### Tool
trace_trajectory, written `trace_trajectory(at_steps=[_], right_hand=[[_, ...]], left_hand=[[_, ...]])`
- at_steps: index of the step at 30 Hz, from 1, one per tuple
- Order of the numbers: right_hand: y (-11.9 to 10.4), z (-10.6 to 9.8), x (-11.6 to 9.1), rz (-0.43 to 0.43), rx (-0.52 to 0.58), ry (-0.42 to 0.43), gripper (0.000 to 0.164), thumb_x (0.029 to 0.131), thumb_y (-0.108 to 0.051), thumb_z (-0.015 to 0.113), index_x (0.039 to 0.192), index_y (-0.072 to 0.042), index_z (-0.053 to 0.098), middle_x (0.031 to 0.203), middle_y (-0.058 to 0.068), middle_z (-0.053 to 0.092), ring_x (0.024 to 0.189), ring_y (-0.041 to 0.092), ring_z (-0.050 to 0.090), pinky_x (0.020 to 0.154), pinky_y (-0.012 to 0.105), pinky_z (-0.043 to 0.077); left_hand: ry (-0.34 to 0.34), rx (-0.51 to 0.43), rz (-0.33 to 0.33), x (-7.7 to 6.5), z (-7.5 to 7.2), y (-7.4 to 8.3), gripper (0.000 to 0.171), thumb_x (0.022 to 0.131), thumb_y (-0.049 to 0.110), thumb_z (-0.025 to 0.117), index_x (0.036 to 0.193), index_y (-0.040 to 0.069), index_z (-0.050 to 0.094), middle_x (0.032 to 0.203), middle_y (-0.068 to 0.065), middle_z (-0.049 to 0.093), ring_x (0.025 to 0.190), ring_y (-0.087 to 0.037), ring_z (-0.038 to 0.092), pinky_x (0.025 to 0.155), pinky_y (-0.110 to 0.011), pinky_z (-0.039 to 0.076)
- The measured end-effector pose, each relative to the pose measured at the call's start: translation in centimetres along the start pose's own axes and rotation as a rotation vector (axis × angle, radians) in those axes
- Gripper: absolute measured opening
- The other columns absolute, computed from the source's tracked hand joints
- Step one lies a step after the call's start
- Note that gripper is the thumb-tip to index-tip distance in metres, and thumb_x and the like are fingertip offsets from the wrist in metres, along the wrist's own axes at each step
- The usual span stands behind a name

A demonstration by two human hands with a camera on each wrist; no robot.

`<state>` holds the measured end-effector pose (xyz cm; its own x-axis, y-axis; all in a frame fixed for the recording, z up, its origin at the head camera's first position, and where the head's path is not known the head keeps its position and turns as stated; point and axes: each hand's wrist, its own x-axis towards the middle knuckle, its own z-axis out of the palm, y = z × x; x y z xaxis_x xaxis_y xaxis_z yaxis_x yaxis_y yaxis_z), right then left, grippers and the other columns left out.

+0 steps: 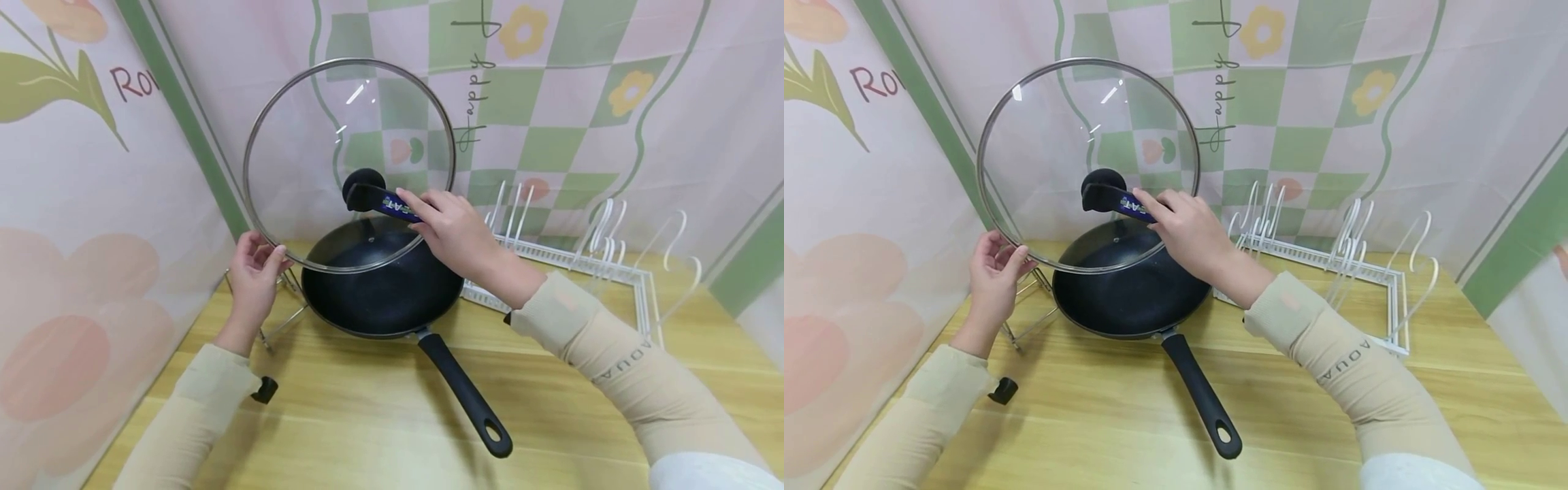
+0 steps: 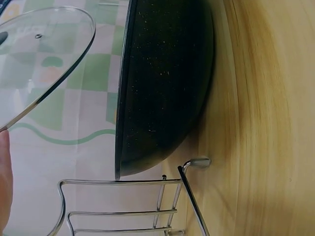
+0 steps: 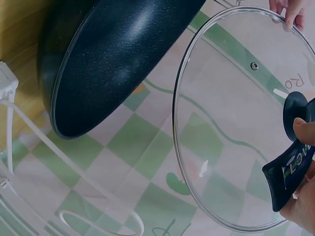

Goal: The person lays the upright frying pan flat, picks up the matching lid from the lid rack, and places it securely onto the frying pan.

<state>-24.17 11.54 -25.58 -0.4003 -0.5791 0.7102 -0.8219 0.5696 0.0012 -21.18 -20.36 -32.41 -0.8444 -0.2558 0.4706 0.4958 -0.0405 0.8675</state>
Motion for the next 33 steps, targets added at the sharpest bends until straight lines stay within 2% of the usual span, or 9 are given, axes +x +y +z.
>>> trace_trajectory(at_steps=[8,10,18,22,29,33], right_hand=[[-0.5,-0.3,0.2,0.0,0.019,0.032,0.049,0.092,-0.002,0.075,0.139,0.001,0.061,0.109,0.022,0.066,0.098,0.039,0.063,0.093,0.055,0.051],[-0.7,-0.3,0.2,0.004,0.022,0.035,0.048,0.092,-0.003,0.076,0.138,0.001,0.062,0.109,0.021,0.066,0.098,0.039,0.063,0.092,0.055,0.052],[-1.1,-0.4,0.3,0.002,0.03,0.049,0.047,0.092,-0.004,0.076,0.137,0.002,0.063,0.109,0.021,0.066,0.098,0.039,0.063,0.089,0.055,0.052],[-1.0,-0.5,0.1,0.021,0.035,0.037,0.047,0.093,-0.004,0.076,0.138,0.001,0.062,0.11,0.021,0.066,0.1,0.039,0.063,0.09,0.055,0.051],[-0.8,-0.7,-0.1,0.03,0.048,0.04,0.047,0.092,-0.003,0.076,0.137,0.003,0.062,0.109,0.022,0.066,0.098,0.039,0.062,0.09,0.055,0.051],[-0.7,-0.8,-0.2,0.035,0.052,0.039,0.047,0.092,-0.003,0.076,0.136,0.004,0.062,0.108,0.021,0.066,0.098,0.039,0.062,0.091,0.055,0.051]], left_hand=[[-0.006,-0.001,-0.018,0.0,-0.1,0.3,0.017,0.098,-0.013,0.057,0.105,0.0,0.048,0.098,-0.003,0.054,0.088,-0.012,0.06,0.078,-0.025,0.061],[-0.006,-0.007,-0.026,-0.1,-0.2,0.3,0.019,0.098,-0.012,0.056,0.104,0.004,0.049,0.099,-0.003,0.053,0.089,-0.012,0.06,0.079,-0.025,0.06],[-0.016,-0.012,-0.039,-0.1,-0.4,0.1,0.017,0.099,-0.012,0.056,0.107,0.001,0.048,0.099,-0.003,0.052,0.089,-0.012,0.059,0.08,-0.026,0.061],[-0.021,-0.01,-0.041,0.0,-0.2,0.0,0.02,0.098,-0.012,0.056,0.105,0.006,0.049,0.098,-0.003,0.053,0.089,-0.012,0.06,0.08,-0.027,0.061],[-0.03,-0.022,-0.041,0.1,0.2,0.0,0.018,0.098,-0.013,0.056,0.108,-0.002,0.047,0.096,-0.002,0.053,0.087,-0.011,0.06,0.078,-0.026,0.061],[-0.039,-0.016,-0.053,0.1,0.4,0.1,0.021,0.098,-0.013,0.056,0.108,0.003,0.048,0.096,-0.002,0.052,0.087,-0.01,0.06,0.078,-0.025,0.061]])
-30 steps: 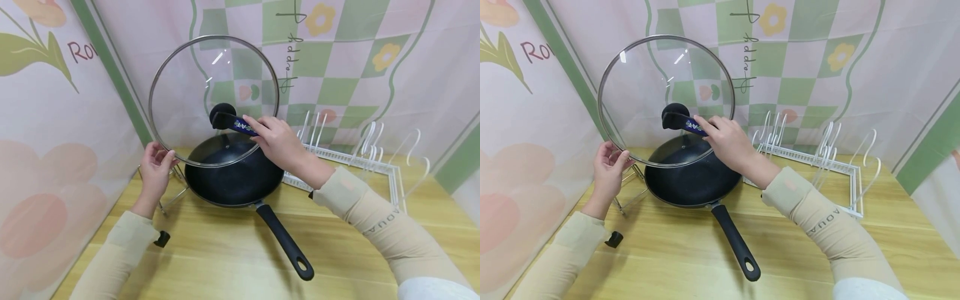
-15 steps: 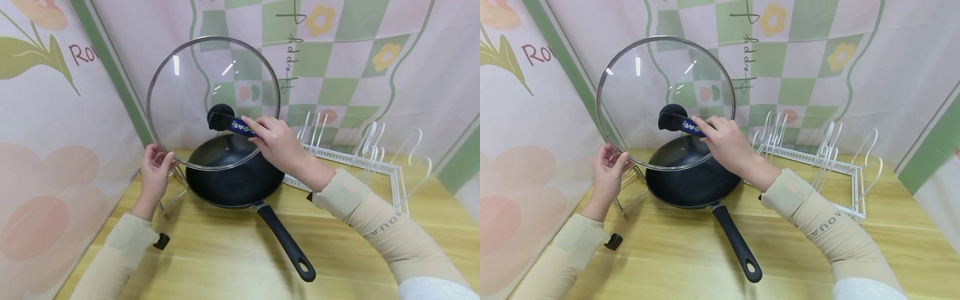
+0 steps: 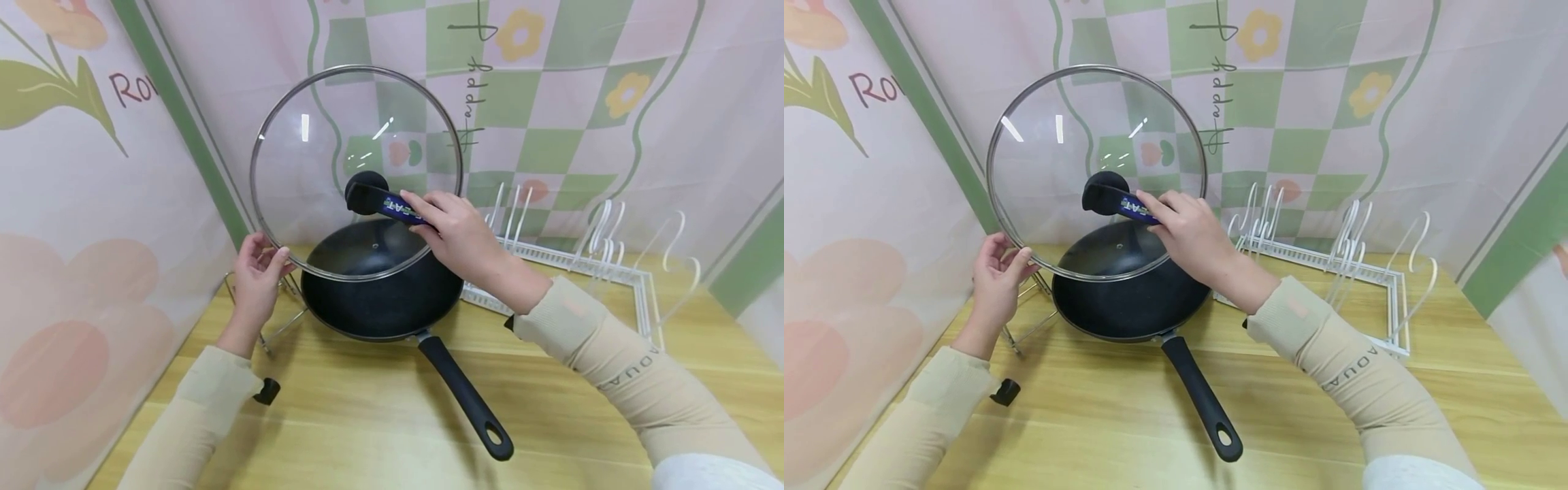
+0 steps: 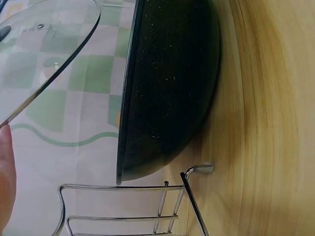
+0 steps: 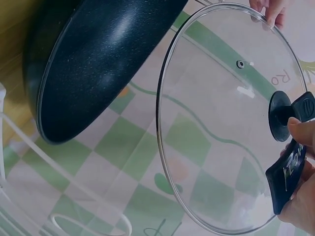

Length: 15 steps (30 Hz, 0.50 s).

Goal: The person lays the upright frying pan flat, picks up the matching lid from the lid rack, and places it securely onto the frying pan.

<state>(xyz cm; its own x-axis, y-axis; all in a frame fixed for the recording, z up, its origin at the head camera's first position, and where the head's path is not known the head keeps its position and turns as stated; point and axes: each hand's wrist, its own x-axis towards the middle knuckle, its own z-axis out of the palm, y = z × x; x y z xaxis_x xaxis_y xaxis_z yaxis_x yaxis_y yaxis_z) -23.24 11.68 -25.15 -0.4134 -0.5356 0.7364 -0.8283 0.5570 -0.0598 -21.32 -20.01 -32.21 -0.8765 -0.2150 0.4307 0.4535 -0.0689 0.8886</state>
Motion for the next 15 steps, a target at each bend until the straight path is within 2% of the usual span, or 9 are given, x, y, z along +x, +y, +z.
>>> trace_trajectory(at_steps=[4,10,15], right_hand=[[0.01,-0.05,0.04,0.01,0.006,-0.001,0.048,0.092,-0.004,0.076,0.137,0.003,0.062,0.109,0.021,0.066,0.1,0.039,0.063,0.093,0.055,0.051],[0.14,-0.06,-0.02,0.038,0.012,-0.013,0.048,0.092,-0.005,0.076,0.137,0.003,0.062,0.11,0.021,0.066,0.1,0.039,0.062,0.094,0.054,0.05],[0.24,-0.12,-0.09,0.042,0.013,-0.018,0.048,0.092,-0.004,0.076,0.137,0.004,0.062,0.111,0.021,0.066,0.099,0.04,0.063,0.092,0.055,0.051]], left_hand=[[-0.003,0.002,-0.008,0.15,-0.04,0.08,0.023,0.099,-0.013,0.056,0.106,0.007,0.049,0.097,-0.002,0.051,0.086,-0.01,0.061,0.078,-0.024,0.06],[0.012,-0.005,-0.018,0.42,0.13,0.11,0.02,0.098,-0.013,0.057,0.105,0.005,0.049,0.099,-0.003,0.05,0.086,-0.009,0.062,0.076,-0.023,0.06],[0.027,-0.014,-0.048,0.48,0.48,0.09,0.02,0.099,-0.012,0.057,0.105,0.006,0.051,0.1,-0.002,0.049,0.086,-0.008,0.063,0.076,-0.024,0.061]])
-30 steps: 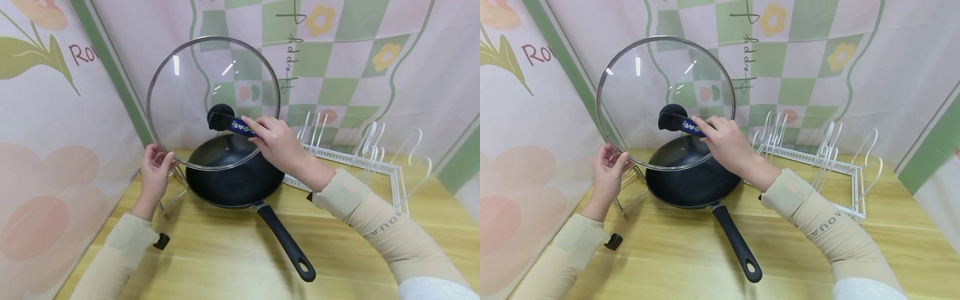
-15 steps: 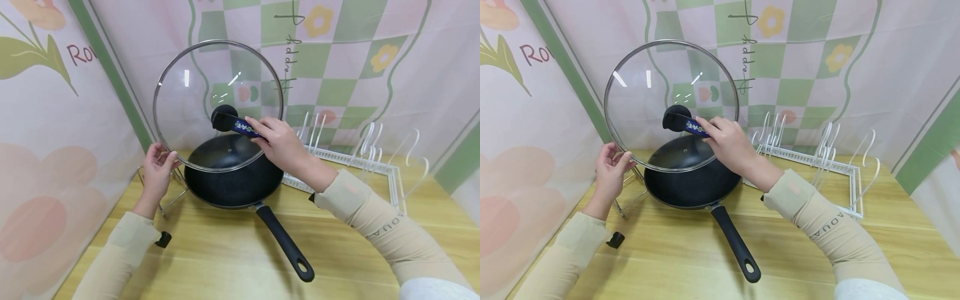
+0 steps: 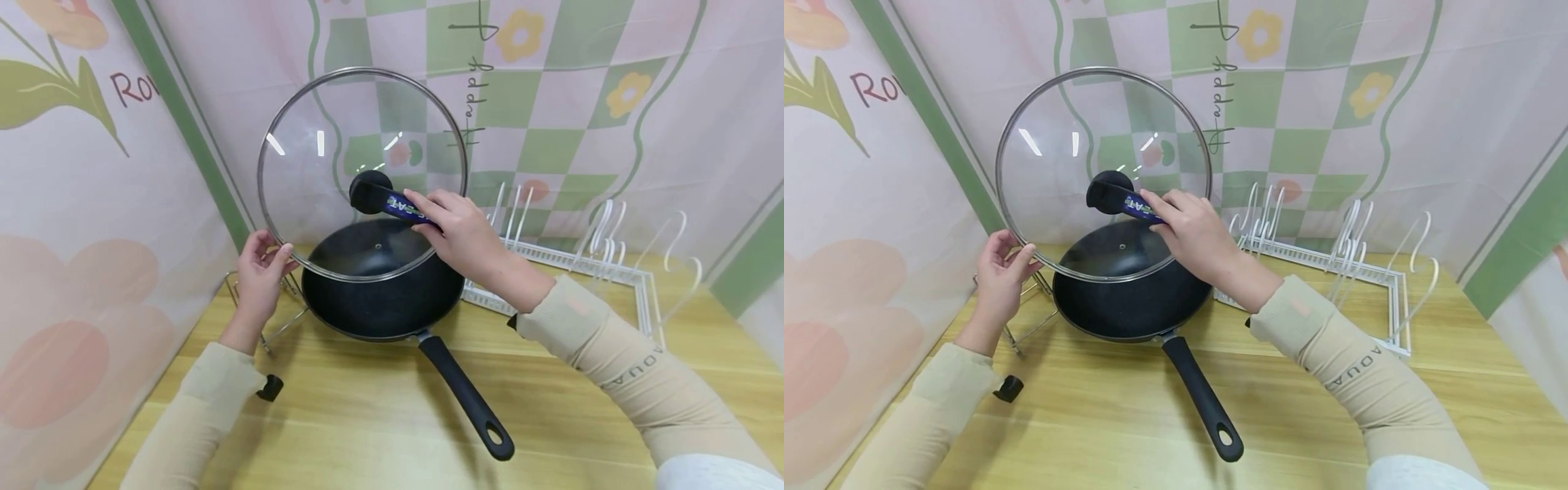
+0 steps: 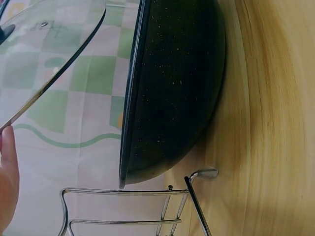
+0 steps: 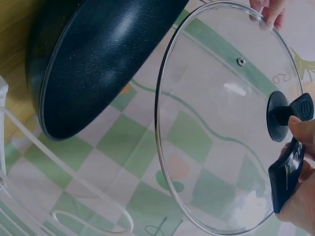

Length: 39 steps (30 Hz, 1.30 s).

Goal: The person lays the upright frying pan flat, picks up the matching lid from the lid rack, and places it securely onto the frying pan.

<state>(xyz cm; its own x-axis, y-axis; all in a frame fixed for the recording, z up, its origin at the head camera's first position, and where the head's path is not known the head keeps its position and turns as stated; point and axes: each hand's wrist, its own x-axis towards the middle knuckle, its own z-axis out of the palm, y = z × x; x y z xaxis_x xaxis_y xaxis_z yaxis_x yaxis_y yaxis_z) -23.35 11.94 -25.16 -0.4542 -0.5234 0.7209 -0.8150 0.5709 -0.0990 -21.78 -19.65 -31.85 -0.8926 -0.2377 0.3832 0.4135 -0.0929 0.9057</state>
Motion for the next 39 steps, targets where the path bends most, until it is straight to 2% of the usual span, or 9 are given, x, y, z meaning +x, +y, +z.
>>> trace_trajectory(at_steps=[17,24,31,39], right_hand=[[0.1,-0.3,0.0,0.01,0.023,0.005,0.048,0.092,-0.006,0.077,0.136,0.004,0.062,0.11,0.022,0.067,0.098,0.038,0.063,0.089,0.053,0.052],[0.3,-0.6,0.1,0.019,0.034,0.007,0.048,0.091,-0.005,0.078,0.136,0.005,0.062,0.107,0.022,0.066,0.095,0.037,0.062,0.085,0.051,0.054],[0.5,-0.9,0.6,0.016,0.052,-0.01,0.046,0.09,-0.002,0.078,0.133,0.006,0.064,0.105,0.023,0.066,0.095,0.037,0.063,0.085,0.05,0.056],[0.7,-1.4,1.3,0.07,0.072,-0.052,0.044,0.092,0.0,0.076,0.134,0.005,0.064,0.107,0.021,0.067,0.096,0.034,0.062,0.081,0.048,0.056]], left_hand=[[-0.017,0.036,-0.043,0.1,0.0,0.0,0.019,0.099,-0.011,0.057,0.113,0.0,0.05,0.104,-0.008,0.052,0.086,-0.01,0.064,0.076,-0.025,0.061],[-0.026,0.033,-0.04,0.1,0.1,0.1,0.022,0.098,-0.011,0.057,0.11,0.007,0.052,0.104,-0.006,0.054,0.086,-0.011,0.064,0.078,-0.026,0.061],[-0.023,0.01,-0.054,-0.1,0.2,0.1,0.022,0.099,-0.012,0.056,0.11,0.007,0.053,0.101,-0.002,0.054,0.082,-0.009,0.063,0.074,-0.025,0.061],[-0.016,-0.001,-0.075,-0.4,0.4,0.5,0.024,0.099,-0.012,0.056,0.109,0.009,0.053,0.099,-0.001,0.054,0.08,-0.008,0.062,0.073,-0.026,0.062]])
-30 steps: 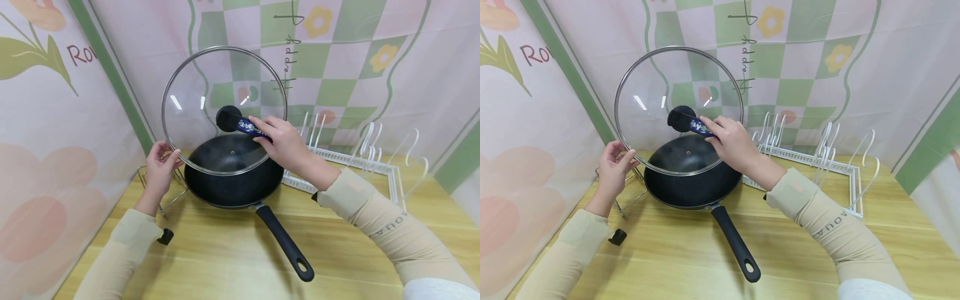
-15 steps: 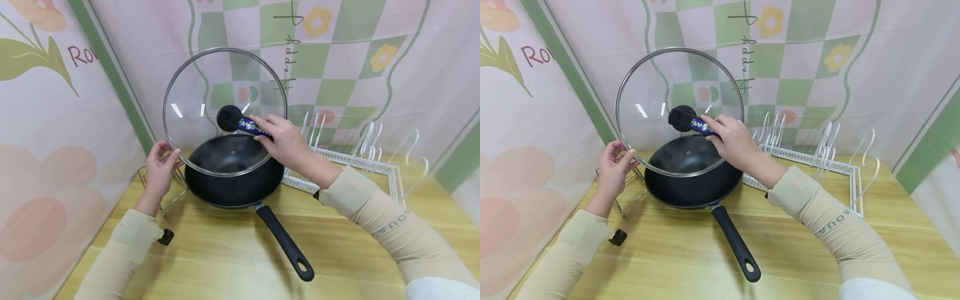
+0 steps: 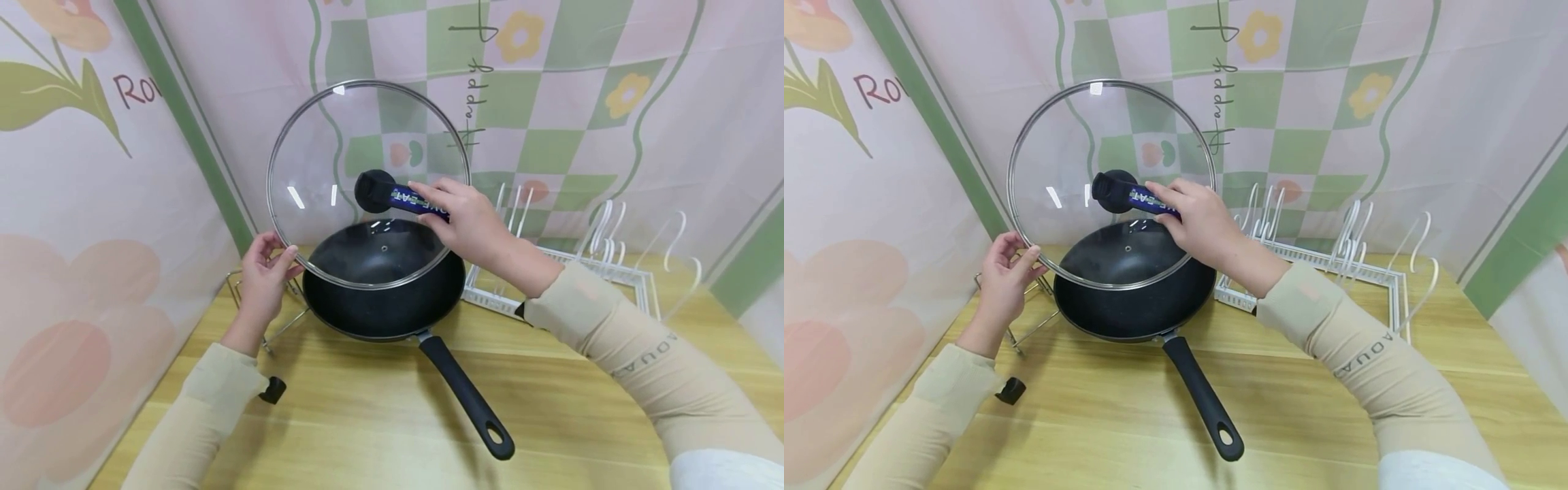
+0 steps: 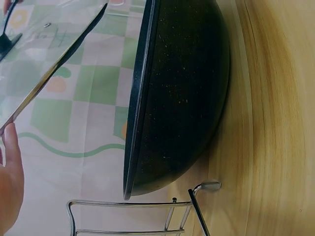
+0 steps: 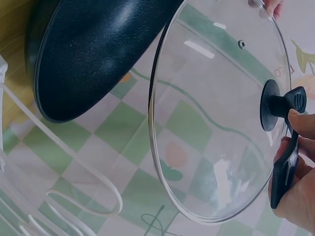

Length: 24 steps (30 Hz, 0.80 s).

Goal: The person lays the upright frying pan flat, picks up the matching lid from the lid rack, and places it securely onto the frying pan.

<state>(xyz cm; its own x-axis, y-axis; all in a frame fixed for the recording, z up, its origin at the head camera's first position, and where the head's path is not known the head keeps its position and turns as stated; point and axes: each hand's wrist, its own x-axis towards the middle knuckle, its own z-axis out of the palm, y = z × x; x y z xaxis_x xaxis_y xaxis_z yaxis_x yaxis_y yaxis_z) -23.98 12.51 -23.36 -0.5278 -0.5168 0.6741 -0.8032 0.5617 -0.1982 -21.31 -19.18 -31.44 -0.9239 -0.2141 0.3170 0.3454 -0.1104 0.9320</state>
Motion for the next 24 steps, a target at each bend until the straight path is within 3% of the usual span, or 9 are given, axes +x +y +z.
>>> trace_trajectory(at_steps=[11,24], right_hand=[[0.4,-0.4,0.6,0.065,0.014,-0.051,0.044,0.095,-0.004,0.073,0.137,0.003,0.062,0.114,0.02,0.066,0.095,0.033,0.06,0.078,0.046,0.052],[0.6,-0.6,1.5,0.062,0.022,-0.037,0.043,0.092,-0.003,0.075,0.134,0.003,0.065,0.108,0.02,0.067,0.087,0.034,0.058,0.071,0.044,0.046]], left_hand=[[0.001,-0.003,-0.031,0.0,0.2,0.1,0.022,0.099,-0.01,0.056,0.112,0.007,0.053,0.099,-0.001,0.055,0.081,-0.008,0.062,0.074,-0.026,0.061],[-0.005,-0.048,-0.07,0.0,0.3,-0.3,0.022,0.099,-0.009,0.057,0.111,0.009,0.052,0.099,0.001,0.055,0.082,-0.008,0.06,0.075,-0.026,0.061]])
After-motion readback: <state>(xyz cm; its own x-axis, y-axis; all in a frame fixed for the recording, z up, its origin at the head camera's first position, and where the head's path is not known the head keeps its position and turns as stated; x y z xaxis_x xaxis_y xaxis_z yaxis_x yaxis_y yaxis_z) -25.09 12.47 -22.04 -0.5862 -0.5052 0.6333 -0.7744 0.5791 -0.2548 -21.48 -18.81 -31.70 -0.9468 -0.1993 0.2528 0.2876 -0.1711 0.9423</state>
